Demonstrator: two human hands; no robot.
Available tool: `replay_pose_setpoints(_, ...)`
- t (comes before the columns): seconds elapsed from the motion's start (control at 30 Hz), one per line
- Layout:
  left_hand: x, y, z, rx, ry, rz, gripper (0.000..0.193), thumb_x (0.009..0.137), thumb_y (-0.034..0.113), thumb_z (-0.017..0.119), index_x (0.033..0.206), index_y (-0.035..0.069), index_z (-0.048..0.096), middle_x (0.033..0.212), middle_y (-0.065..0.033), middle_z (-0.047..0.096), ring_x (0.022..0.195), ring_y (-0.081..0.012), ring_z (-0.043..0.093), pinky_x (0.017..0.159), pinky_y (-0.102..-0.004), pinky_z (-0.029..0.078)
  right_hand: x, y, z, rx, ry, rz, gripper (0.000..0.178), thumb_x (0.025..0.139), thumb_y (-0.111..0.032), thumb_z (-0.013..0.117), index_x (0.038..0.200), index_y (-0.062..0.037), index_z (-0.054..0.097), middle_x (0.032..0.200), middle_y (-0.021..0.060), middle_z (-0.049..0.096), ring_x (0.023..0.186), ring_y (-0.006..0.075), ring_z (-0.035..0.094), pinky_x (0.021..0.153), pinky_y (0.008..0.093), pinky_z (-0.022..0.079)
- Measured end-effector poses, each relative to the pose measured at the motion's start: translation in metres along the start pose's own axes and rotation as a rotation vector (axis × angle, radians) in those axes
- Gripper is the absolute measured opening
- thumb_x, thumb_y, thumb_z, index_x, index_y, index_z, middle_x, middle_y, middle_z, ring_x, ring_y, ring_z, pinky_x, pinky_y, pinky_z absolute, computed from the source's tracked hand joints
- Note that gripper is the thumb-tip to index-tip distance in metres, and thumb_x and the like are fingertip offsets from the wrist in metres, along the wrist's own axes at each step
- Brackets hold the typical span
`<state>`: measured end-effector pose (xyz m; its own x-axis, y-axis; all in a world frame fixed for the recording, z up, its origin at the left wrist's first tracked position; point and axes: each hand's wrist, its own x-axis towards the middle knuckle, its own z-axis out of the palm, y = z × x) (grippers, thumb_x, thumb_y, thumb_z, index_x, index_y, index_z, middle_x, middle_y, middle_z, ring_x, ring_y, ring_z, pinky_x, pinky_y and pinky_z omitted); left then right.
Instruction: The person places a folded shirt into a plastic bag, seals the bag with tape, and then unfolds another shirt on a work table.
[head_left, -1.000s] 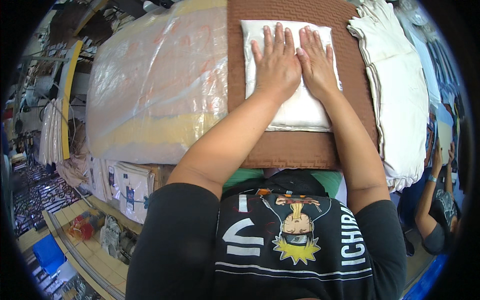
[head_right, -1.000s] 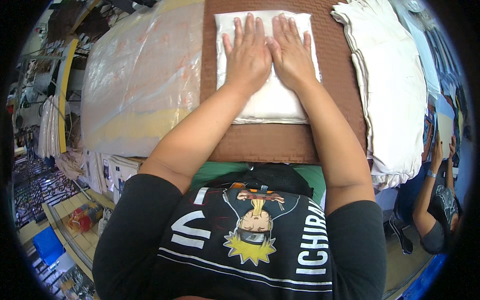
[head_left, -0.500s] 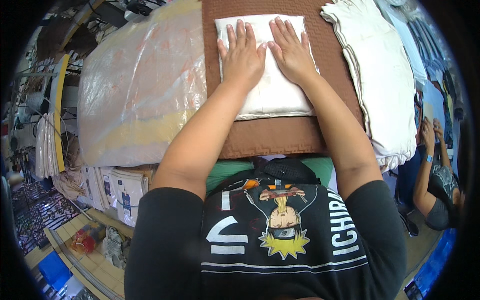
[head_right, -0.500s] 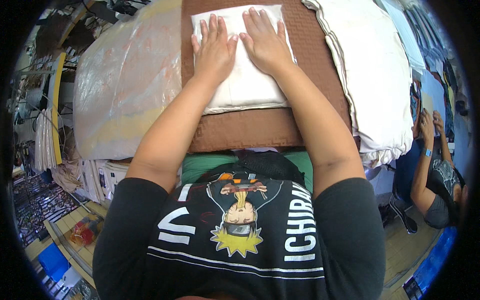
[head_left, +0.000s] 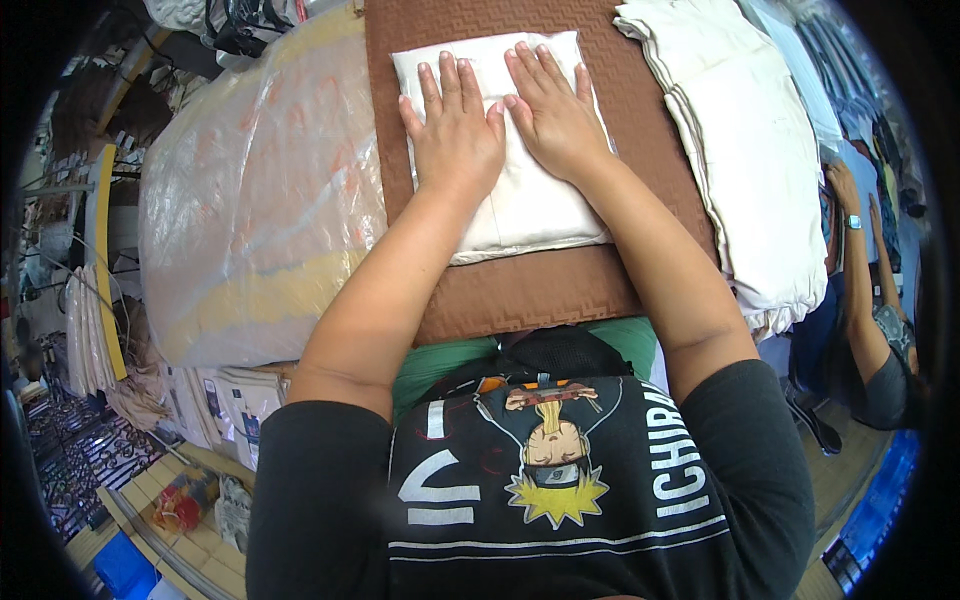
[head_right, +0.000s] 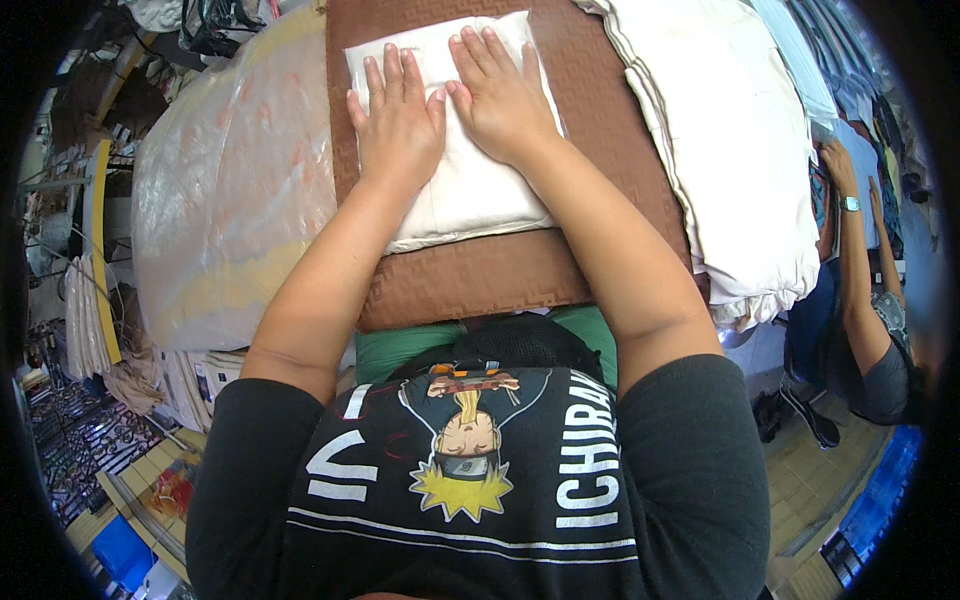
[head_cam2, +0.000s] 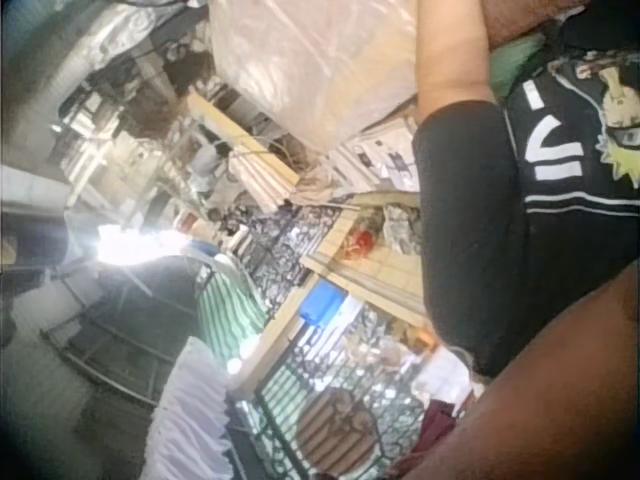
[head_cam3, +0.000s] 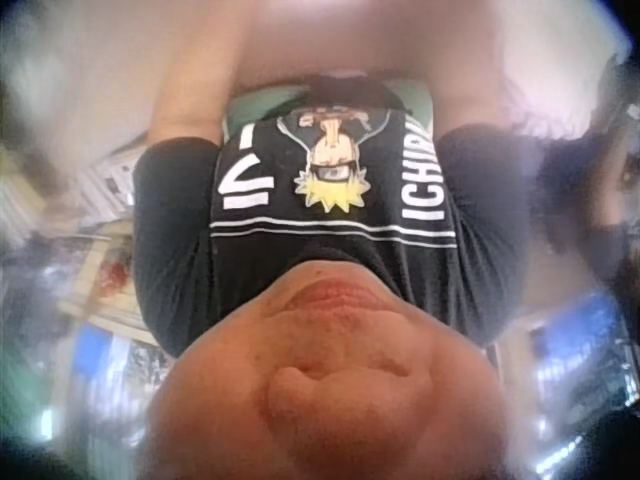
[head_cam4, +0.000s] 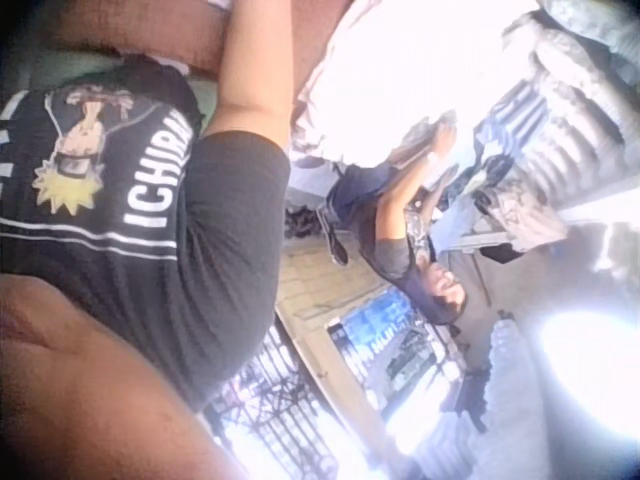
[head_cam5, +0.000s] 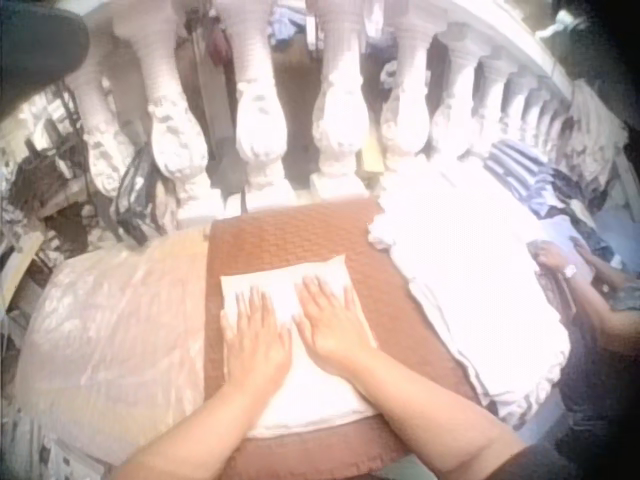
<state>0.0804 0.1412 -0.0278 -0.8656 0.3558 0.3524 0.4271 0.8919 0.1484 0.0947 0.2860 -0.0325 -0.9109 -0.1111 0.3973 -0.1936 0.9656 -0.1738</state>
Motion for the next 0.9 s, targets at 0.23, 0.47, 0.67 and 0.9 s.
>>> replay_pose_setpoints(0.23,-0.001,-0.003,0.003,-0.118,-0.044,-0.013,0.062,0.096,0.039,0.032,0.144,-0.001,0.022,0.152,-0.0172,0.014,0.141,-0.0356,0.009,0.110,-0.0572,0.009,0.000,0.002,0.000,0.048,-0.014,0.003,0.053,0.096,-0.035,0.035,0.143,-0.0105,0.031,0.149,0.0084,0.028,0.139,0.0265,0.022,0.111,0.0529,0.015)
replay_pose_setpoints(0.47,0.028,-0.018,-0.030,-0.235,-0.350,-0.066,0.065,0.097,0.042,0.027,0.145,-0.001,0.017,0.153,-0.0165,0.009,0.142,-0.0354,0.005,0.111,-0.0557,0.004,0.028,0.030,-0.023,0.289,-0.334,0.086,0.058,0.096,-0.040,0.036,0.145,-0.0114,0.025,0.152,0.0080,0.023,0.141,0.0269,0.016,0.111,0.0531,0.010)
replay_pose_setpoints(0.67,-0.022,-0.002,-0.025,-0.183,-0.243,0.065,0.068,0.096,0.048,0.030,0.147,0.006,0.013,0.155,-0.0108,0.008,0.142,-0.0327,0.005,0.110,-0.0571,0.006,-0.027,0.005,-0.043,0.127,-0.153,-0.013,0.058,0.097,-0.045,0.034,0.146,-0.0156,0.023,0.153,0.0069,0.018,0.142,0.0234,0.010,0.113,0.0526,0.006)
replay_pose_setpoints(0.9,-0.026,-0.023,-0.054,0.032,-0.359,-0.281,0.072,0.095,0.050,0.032,0.145,0.000,0.017,0.154,-0.0159,0.008,0.142,-0.0346,0.004,0.110,-0.0583,0.004,-0.040,0.040,-0.053,-0.163,-0.260,0.242,0.063,0.096,-0.050,0.031,0.147,-0.0142,0.020,0.154,0.0076,0.014,0.143,0.0243,0.009,0.114,0.0496,0.006)
